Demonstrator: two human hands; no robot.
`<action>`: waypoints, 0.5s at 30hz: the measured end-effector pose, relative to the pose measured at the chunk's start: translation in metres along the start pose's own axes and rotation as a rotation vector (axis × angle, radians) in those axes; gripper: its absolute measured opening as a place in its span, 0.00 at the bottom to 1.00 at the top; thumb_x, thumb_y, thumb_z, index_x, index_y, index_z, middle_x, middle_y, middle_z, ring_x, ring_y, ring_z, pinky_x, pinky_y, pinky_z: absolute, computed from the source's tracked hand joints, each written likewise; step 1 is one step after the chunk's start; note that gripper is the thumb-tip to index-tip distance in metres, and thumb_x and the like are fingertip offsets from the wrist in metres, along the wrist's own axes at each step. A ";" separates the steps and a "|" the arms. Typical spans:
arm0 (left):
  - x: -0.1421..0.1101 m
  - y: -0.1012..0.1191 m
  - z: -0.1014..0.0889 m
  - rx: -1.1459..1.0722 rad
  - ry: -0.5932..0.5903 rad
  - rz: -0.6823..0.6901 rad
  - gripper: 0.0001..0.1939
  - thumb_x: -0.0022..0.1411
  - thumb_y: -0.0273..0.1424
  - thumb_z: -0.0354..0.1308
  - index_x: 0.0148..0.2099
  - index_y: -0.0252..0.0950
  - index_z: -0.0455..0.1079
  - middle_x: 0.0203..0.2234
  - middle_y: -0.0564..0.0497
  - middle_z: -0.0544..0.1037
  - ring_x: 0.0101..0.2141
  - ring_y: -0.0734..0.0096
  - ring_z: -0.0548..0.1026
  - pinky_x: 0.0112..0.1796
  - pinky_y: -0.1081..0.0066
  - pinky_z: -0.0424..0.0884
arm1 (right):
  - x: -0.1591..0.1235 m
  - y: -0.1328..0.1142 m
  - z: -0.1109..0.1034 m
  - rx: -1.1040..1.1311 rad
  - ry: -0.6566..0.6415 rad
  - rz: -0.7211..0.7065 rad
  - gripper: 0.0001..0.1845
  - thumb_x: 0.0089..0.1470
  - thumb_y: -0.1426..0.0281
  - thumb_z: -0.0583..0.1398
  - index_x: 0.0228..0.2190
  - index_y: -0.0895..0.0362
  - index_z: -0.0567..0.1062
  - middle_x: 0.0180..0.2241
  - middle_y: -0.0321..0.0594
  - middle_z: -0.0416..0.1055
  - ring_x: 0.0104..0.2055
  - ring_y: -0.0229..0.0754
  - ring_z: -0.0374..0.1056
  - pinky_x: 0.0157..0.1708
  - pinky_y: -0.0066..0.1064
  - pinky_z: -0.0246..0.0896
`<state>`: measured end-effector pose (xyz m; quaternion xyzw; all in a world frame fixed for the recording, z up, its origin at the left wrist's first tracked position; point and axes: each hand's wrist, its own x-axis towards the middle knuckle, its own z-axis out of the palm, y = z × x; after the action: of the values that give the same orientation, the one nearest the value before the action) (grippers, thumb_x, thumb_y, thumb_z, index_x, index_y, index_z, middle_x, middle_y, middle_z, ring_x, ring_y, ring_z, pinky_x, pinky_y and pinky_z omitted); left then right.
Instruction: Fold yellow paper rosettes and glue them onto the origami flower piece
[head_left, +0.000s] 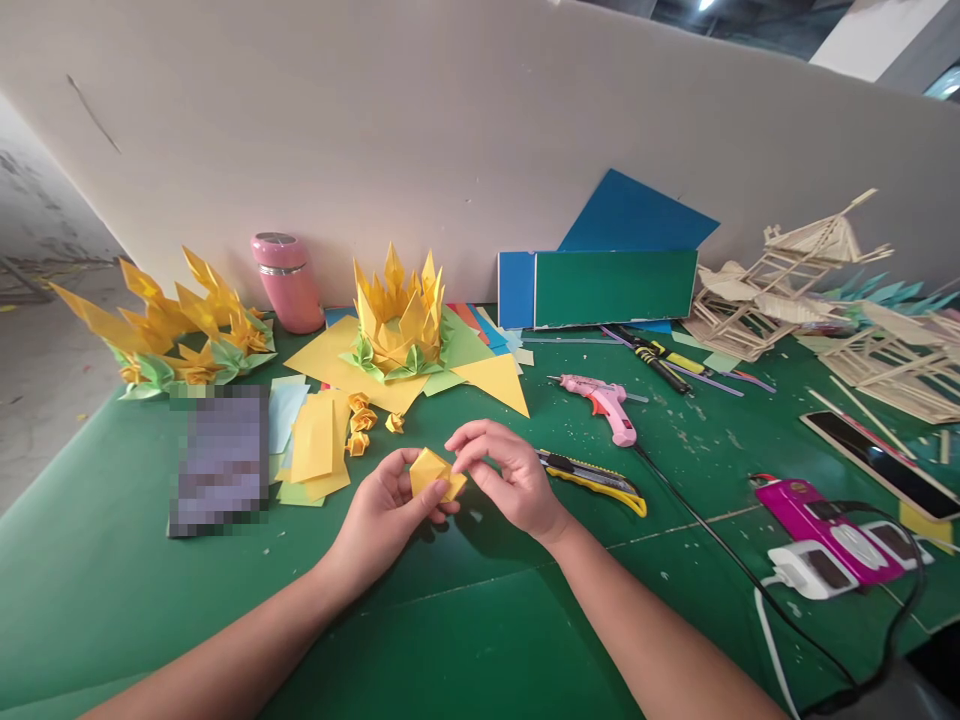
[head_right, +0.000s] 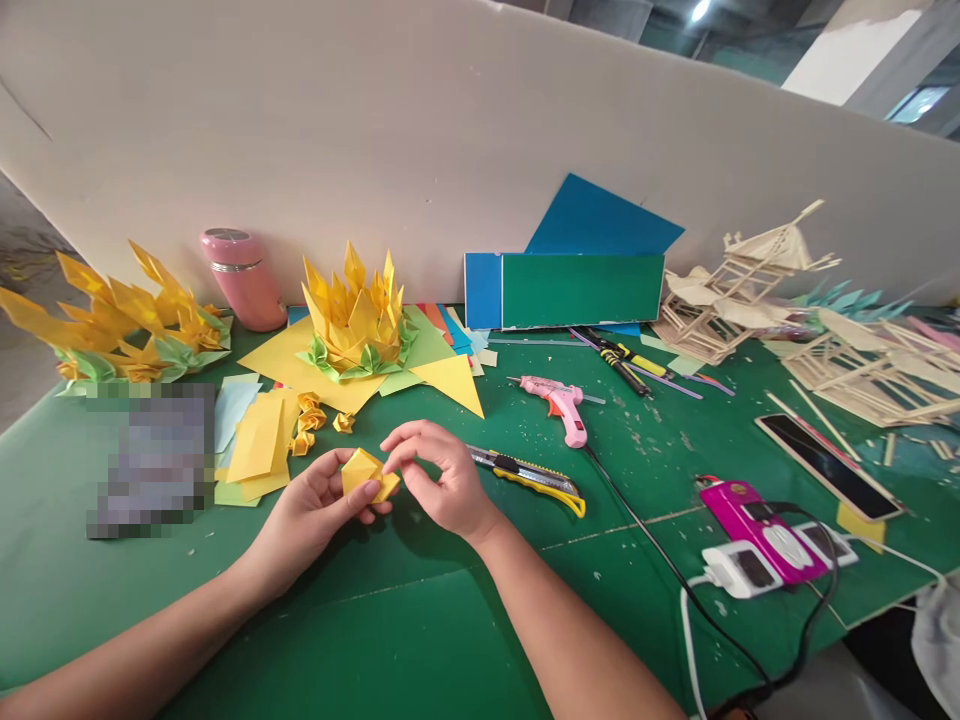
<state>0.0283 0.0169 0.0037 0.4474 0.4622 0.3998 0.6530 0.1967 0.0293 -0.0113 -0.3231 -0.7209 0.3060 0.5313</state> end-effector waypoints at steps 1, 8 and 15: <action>0.000 0.000 0.000 0.019 0.006 0.005 0.23 0.41 0.42 0.69 0.34 0.37 0.63 0.18 0.56 0.77 0.21 0.72 0.75 0.24 0.75 0.68 | 0.000 0.000 0.000 0.036 0.002 0.027 0.11 0.53 0.77 0.54 0.30 0.55 0.76 0.37 0.42 0.71 0.41 0.41 0.68 0.43 0.36 0.66; 0.000 0.001 0.000 0.072 0.016 0.061 0.19 0.40 0.42 0.69 0.27 0.37 0.65 0.17 0.59 0.70 0.19 0.79 0.66 0.22 0.77 0.63 | 0.002 -0.001 0.000 0.127 -0.199 0.088 0.20 0.50 0.78 0.55 0.43 0.53 0.75 0.46 0.43 0.70 0.48 0.43 0.67 0.42 0.33 0.68; -0.003 0.005 -0.001 0.055 0.061 0.066 0.18 0.42 0.43 0.68 0.31 0.36 0.71 0.20 0.56 0.72 0.22 0.75 0.68 0.25 0.74 0.66 | 0.003 -0.003 0.002 0.051 -0.091 0.006 0.10 0.53 0.76 0.59 0.36 0.53 0.77 0.36 0.40 0.72 0.38 0.39 0.69 0.38 0.31 0.69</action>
<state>0.0265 0.0158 0.0089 0.4678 0.4778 0.4217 0.6123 0.1934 0.0297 -0.0080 -0.2972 -0.7353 0.3405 0.5050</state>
